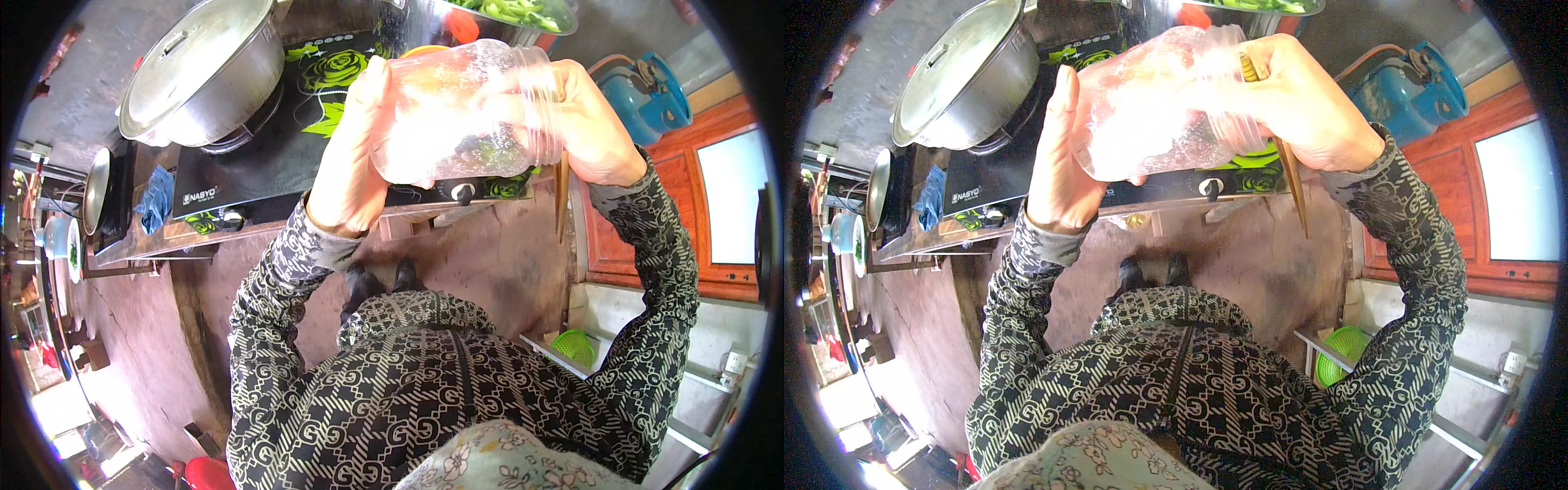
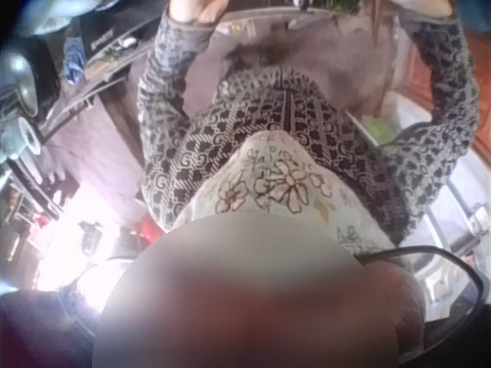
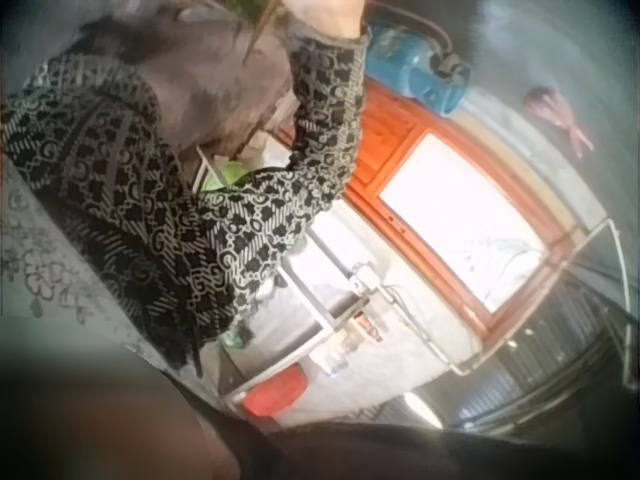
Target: The person sifts small brown seeds in a red colander, then moves to a gas stove to stir green leafy vegetables in a pot with chopsticks. They add a white powder from a jar into the pot, stir again, and lift the pot off the burner using a cloth.
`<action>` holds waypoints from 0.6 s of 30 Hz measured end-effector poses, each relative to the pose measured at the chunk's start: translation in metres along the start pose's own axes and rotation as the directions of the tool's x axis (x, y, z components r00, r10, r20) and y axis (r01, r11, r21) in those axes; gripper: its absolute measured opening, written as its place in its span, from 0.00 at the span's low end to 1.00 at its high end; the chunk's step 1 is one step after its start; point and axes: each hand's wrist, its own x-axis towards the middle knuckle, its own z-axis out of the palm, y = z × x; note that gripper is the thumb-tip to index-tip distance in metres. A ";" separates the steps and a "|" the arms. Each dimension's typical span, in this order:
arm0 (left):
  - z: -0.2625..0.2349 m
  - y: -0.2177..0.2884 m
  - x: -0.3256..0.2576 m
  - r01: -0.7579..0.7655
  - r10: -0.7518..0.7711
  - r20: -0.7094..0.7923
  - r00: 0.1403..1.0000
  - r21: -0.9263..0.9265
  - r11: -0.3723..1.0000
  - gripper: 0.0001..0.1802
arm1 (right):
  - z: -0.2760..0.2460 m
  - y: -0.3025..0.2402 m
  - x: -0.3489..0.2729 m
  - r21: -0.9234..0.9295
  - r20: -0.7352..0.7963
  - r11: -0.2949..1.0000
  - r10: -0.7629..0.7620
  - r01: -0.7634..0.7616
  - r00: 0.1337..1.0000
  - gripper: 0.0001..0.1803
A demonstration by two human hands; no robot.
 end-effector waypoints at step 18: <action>-0.001 0.034 0.009 0.037 -0.052 -0.025 0.998 -0.410 0.911 0.33 | -0.092 -0.070 0.050 -0.371 -0.280 0.905 -0.324 0.209 0.904 0.14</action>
